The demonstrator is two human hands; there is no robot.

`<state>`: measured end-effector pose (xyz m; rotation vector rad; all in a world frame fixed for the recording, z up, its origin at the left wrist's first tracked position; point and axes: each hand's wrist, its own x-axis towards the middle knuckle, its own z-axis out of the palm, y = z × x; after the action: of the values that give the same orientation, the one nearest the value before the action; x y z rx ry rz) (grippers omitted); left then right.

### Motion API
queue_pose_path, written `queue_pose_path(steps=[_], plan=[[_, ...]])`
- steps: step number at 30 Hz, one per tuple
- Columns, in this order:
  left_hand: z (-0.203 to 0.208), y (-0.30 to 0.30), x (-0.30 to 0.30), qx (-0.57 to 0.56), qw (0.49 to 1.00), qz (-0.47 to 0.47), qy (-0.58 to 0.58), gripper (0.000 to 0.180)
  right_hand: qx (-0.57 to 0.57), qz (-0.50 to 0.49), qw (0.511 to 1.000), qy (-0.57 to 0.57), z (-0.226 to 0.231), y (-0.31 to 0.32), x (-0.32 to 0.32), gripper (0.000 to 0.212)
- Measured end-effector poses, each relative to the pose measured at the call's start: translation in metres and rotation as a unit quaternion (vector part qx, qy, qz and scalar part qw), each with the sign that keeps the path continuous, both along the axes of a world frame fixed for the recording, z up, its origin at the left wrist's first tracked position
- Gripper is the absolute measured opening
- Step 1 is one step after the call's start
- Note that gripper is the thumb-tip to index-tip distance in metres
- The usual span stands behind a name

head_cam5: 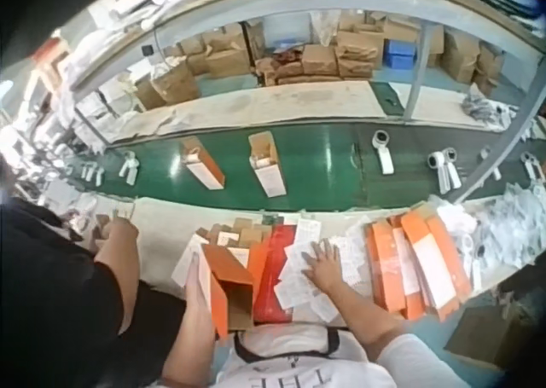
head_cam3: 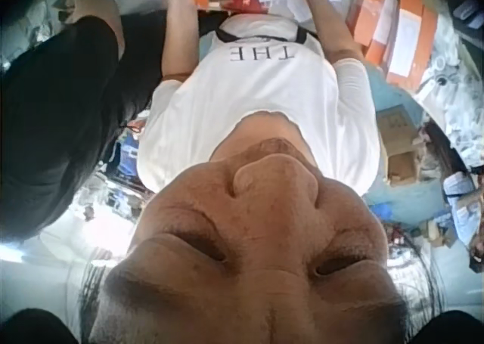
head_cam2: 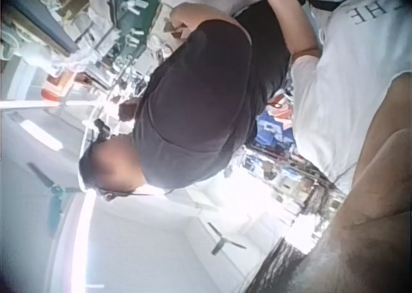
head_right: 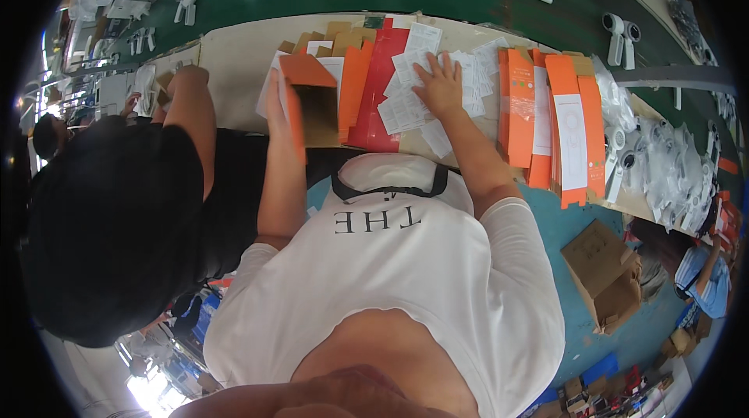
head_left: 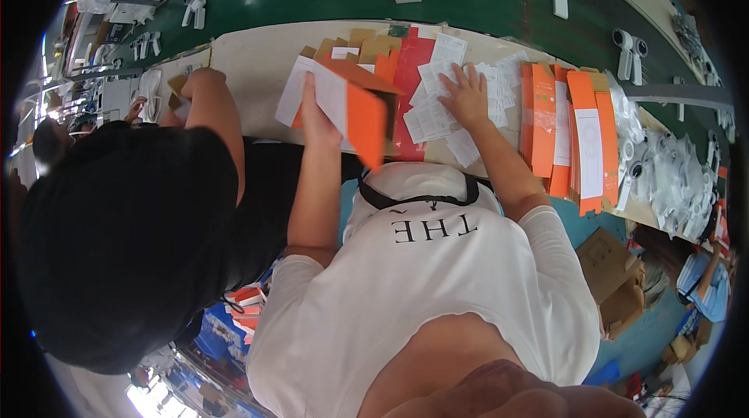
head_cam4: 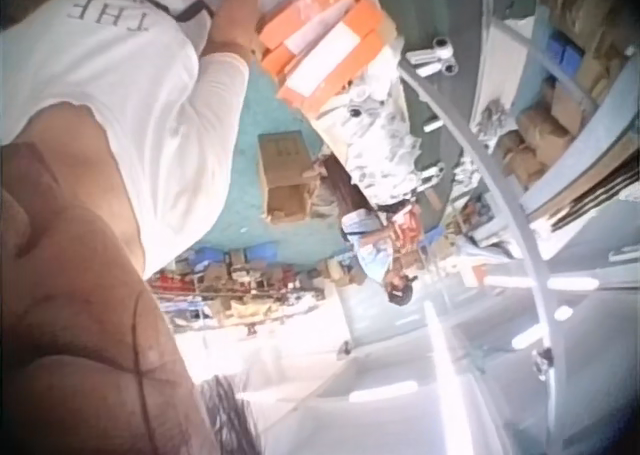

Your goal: The recorder is folding and assembling small orange and white cardboard boxes at a workstation.

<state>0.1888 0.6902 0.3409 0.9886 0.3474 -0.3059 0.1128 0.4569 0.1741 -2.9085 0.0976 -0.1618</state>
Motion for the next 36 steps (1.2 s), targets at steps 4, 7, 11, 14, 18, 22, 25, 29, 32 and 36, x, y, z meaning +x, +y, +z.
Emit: queue_pose_path(steps=[4,7,11,14,18,22,25,29,32,36], plan=[[-0.081,0.032,0.0,-0.128,0.984,-0.045,0.116,0.041,-0.017,0.032,0.994,-0.1,-0.02,-0.003,0.005,0.032],[-0.072,0.015,-0.014,-0.137,0.982,-0.049,0.117,0.039,0.049,-0.035,0.99,-0.13,-0.006,0.009,0.01,0.018],[-0.072,0.009,-0.012,-0.294,0.935,-0.136,0.146,0.038,0.061,-0.018,0.99,-0.129,-0.012,0.006,0.009,0.015],[-0.083,0.002,-0.019,-0.299,0.939,-0.105,0.133,0.043,0.078,-0.049,0.982,-0.162,-0.003,0.003,0.011,0.011],[-0.055,-0.015,-0.019,-0.216,0.958,-0.004,0.188,0.045,0.388,-0.148,0.841,-0.347,0.118,0.001,0.0,0.009],[-0.053,-0.028,-0.019,-0.173,0.959,0.02,0.224,0.043,0.162,0.107,0.877,-0.439,0.21,0.001,-0.032,0.022],[-0.053,-0.041,-0.025,-0.173,0.965,-0.029,0.197,0.043,0.078,0.21,0.931,-0.289,0.219,0.008,-0.03,0.028],[-0.072,-0.029,-0.022,-0.171,0.963,-0.097,0.184,0.041,0.125,0.269,0.945,-0.137,0.249,0.017,-0.047,0.035],[-0.046,-0.039,-0.032,0.06,0.977,-0.173,0.11,0.048,0.109,0.265,0.955,-0.079,0.24,0.014,-0.061,0.034],[-0.04,-0.039,-0.033,0.284,0.94,-0.16,-0.101,0.064,0.2,0.224,0.954,-0.002,0.23,-0.001,-0.061,0.023]])
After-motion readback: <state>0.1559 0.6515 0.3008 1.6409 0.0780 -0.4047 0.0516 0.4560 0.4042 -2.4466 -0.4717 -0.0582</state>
